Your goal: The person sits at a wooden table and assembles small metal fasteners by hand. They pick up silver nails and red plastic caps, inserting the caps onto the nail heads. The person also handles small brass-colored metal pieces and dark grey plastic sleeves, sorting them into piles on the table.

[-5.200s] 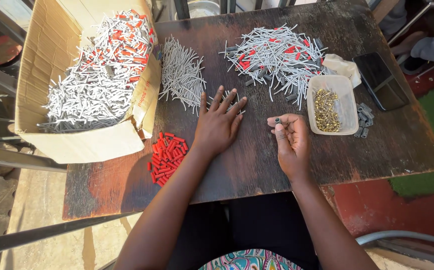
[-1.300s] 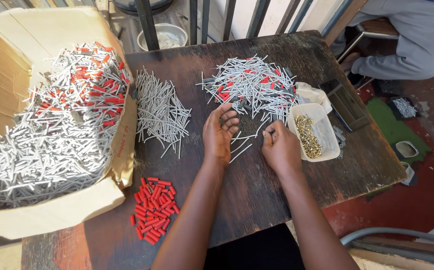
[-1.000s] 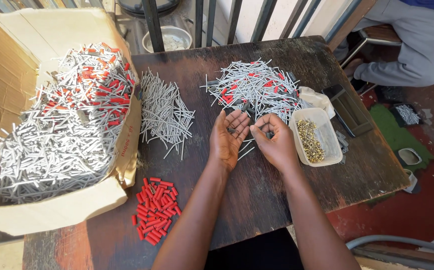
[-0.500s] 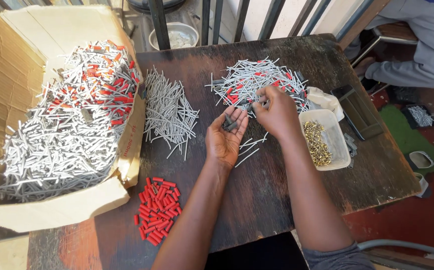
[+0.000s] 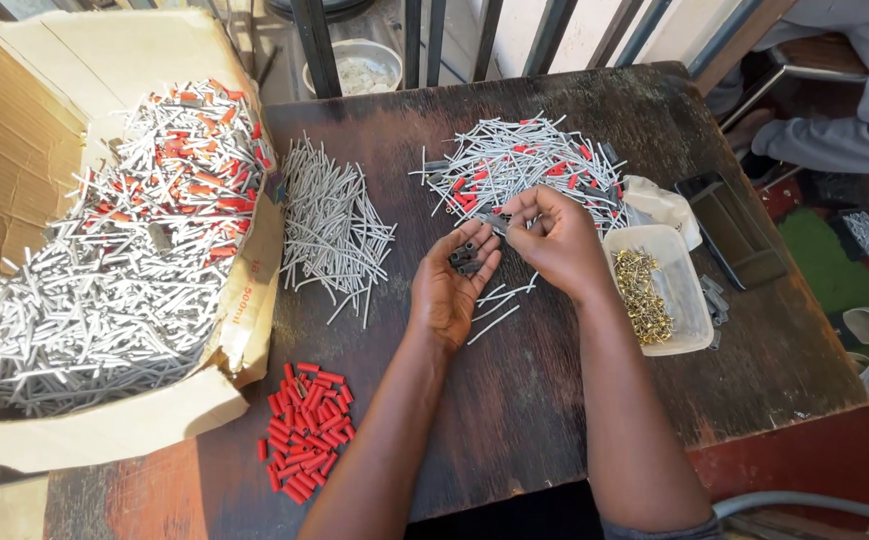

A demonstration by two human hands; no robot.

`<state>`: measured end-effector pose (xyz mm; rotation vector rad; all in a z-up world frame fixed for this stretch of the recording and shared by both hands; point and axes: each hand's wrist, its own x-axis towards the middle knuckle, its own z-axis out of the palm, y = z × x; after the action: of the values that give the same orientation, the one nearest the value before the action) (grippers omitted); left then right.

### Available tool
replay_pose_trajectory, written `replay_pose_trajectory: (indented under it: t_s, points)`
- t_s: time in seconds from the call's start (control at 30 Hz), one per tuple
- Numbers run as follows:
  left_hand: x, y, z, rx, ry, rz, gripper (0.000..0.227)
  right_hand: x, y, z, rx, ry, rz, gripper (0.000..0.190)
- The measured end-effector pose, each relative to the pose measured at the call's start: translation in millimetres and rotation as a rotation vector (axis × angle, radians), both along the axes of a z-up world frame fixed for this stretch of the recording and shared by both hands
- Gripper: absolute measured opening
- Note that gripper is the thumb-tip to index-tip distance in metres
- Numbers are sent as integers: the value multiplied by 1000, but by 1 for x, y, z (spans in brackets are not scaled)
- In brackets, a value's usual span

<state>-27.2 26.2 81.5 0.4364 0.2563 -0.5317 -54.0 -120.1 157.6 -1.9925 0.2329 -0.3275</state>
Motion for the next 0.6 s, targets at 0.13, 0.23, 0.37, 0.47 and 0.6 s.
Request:
replay_pose_trajectory:
  t_s: [0.13,0.23,0.37,0.47,0.6]
  points:
    - [-2,-2,2,-23,6,10,33,-7,10,12,102,-82,102,25]
    - [0,2,3,12,-29,42,34,-6,-11,3,-242,-120,-81,25]
    - [3,9,4,87,-53,132,28,-5,-20,-12,-519,-60,-168,18]
    - [7,10,-8,164,-79,142,24,-3,-19,-20,-552,15,-138,23]
    - [10,6,-19,215,-103,112,22,-2,-15,-20,-507,62,-114,31]
